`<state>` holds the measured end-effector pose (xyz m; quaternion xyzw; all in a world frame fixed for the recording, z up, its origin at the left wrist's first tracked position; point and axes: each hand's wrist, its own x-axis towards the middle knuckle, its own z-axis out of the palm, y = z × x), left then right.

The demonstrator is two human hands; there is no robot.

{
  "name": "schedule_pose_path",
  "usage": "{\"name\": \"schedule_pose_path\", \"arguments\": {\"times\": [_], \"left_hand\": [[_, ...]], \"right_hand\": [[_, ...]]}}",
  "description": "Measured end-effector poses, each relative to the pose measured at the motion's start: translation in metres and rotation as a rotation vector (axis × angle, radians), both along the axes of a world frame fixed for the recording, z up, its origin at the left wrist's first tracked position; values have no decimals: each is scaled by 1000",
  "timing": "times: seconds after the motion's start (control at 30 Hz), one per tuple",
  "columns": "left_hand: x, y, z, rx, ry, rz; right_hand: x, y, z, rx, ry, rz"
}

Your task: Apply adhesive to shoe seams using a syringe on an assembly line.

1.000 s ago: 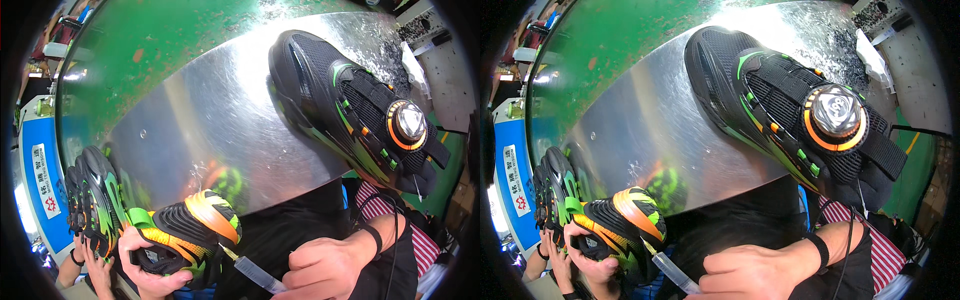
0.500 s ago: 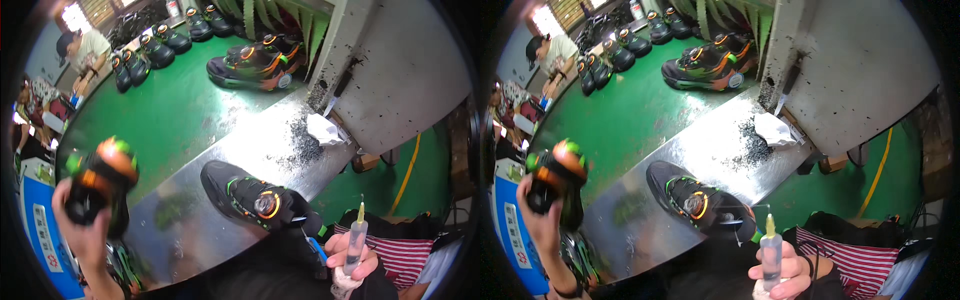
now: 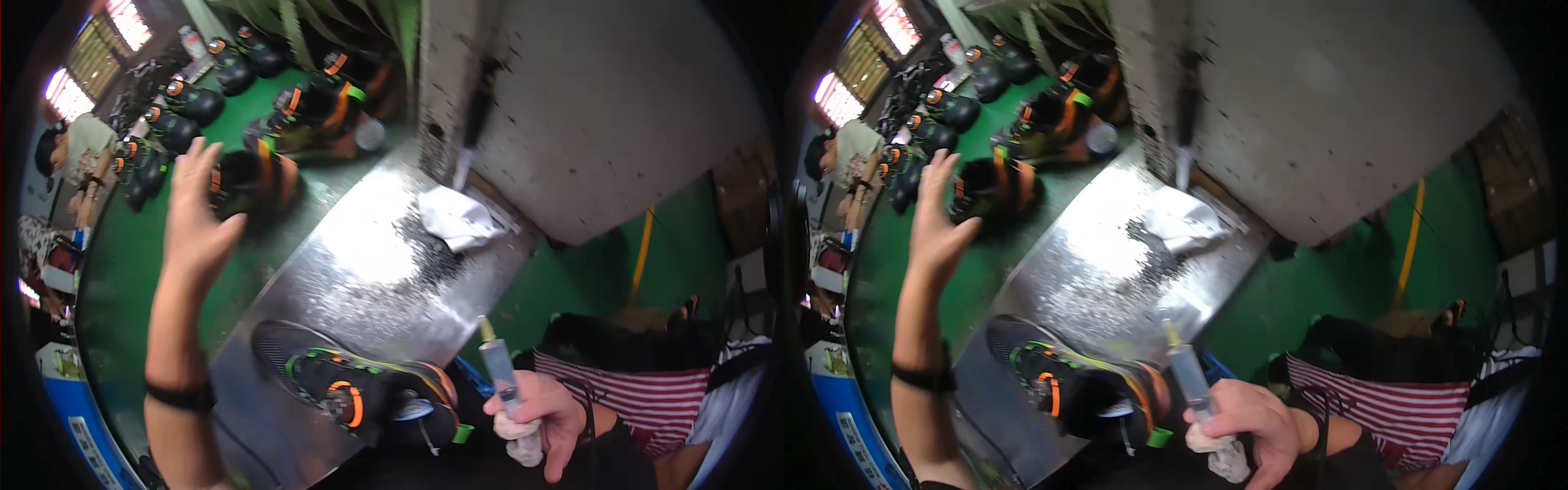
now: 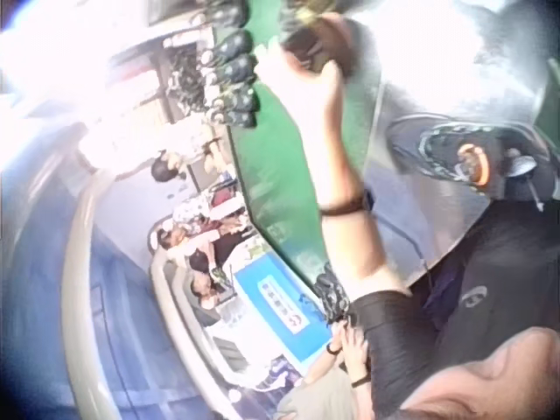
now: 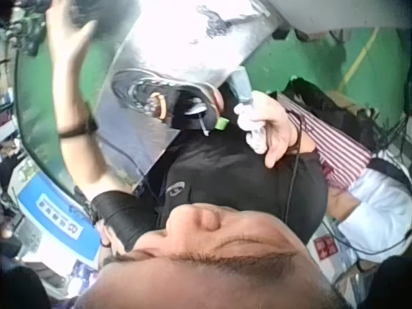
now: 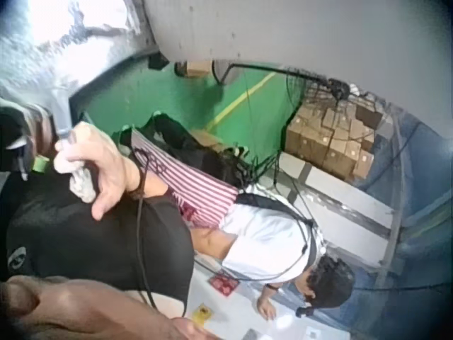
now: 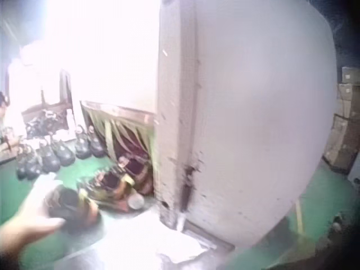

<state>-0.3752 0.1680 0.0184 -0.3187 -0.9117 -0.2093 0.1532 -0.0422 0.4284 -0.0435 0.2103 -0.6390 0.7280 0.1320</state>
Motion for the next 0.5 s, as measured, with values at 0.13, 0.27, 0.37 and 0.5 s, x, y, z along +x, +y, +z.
{"name": "schedule_pose_path", "arguments": {"times": [0.13,0.27,0.37,0.5], "left_hand": [[102,-4,23,211,-377,-382],[172,20,34,-144,-562,-541],[182,10,18,-162,-270,-628],[231,-18,18,-243,155,-692]], "right_hand": [[-14,26,-2,185,22,16],[-13,25,-6,198,-24,-16],[-12,25,-5,215,-54,-27],[7,11,-9,91,-233,-210]]}}
